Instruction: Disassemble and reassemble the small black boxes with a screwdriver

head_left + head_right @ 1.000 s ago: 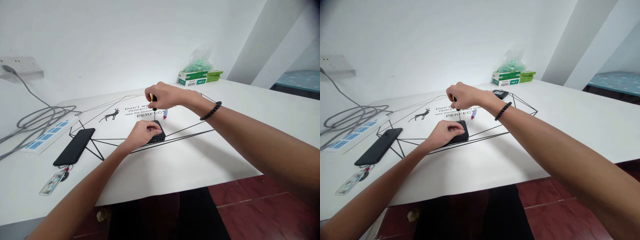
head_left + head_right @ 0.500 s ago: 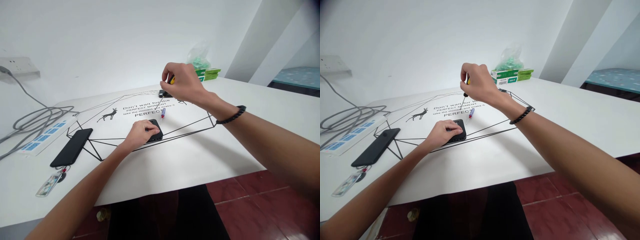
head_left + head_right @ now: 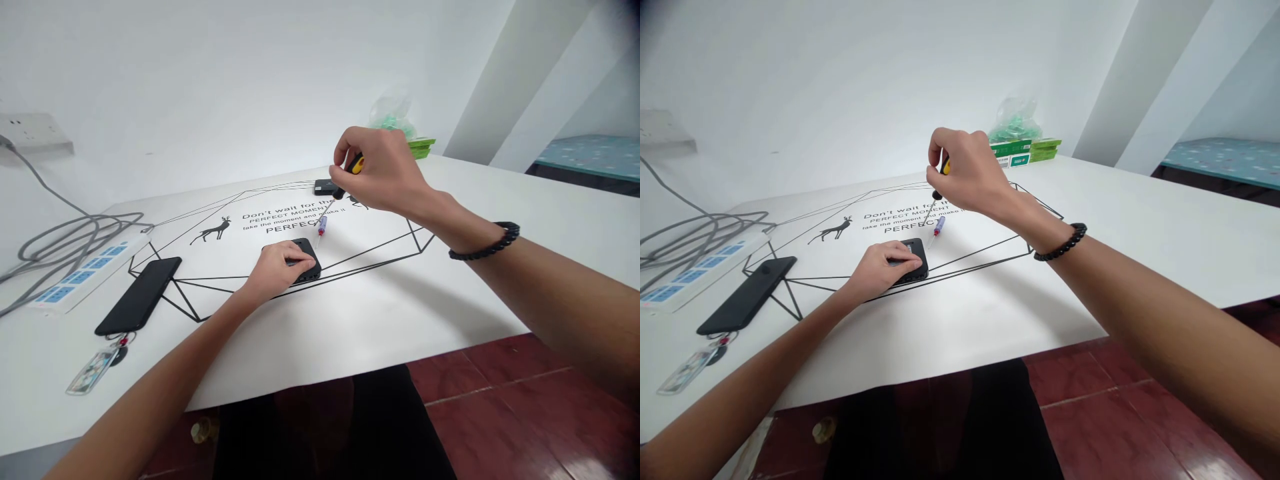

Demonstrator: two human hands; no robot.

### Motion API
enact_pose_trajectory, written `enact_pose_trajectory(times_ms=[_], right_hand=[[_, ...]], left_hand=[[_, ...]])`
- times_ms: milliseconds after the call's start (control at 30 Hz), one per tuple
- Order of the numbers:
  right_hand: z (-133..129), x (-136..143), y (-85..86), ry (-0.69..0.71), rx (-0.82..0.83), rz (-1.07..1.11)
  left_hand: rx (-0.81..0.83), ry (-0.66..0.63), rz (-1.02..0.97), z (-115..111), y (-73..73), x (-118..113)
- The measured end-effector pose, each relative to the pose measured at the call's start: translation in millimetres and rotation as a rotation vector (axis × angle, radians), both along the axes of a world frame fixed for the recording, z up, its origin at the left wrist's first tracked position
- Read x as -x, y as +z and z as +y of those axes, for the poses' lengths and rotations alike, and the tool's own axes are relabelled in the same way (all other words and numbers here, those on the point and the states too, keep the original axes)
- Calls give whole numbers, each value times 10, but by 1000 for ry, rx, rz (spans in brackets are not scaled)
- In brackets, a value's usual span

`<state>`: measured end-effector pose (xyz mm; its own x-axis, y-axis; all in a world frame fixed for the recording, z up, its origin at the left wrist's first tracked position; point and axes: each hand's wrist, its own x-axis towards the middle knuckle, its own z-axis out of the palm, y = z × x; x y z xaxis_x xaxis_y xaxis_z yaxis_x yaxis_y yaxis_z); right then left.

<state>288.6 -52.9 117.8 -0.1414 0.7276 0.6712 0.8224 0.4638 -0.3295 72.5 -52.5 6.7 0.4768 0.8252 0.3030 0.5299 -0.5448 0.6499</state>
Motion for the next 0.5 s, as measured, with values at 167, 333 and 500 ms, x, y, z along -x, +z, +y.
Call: enact_pose_trajectory(times_ms=[167, 333, 500], right_hand=[[-98, 41, -4, 18, 8, 3], [-244, 112, 3, 68, 52, 4], [-291, 206, -117, 148, 128, -77]], left_hand=[[-102, -14, 159, -15, 47, 54], [-184, -58, 306, 50, 98, 240], [-184, 60, 451, 129, 100, 392]])
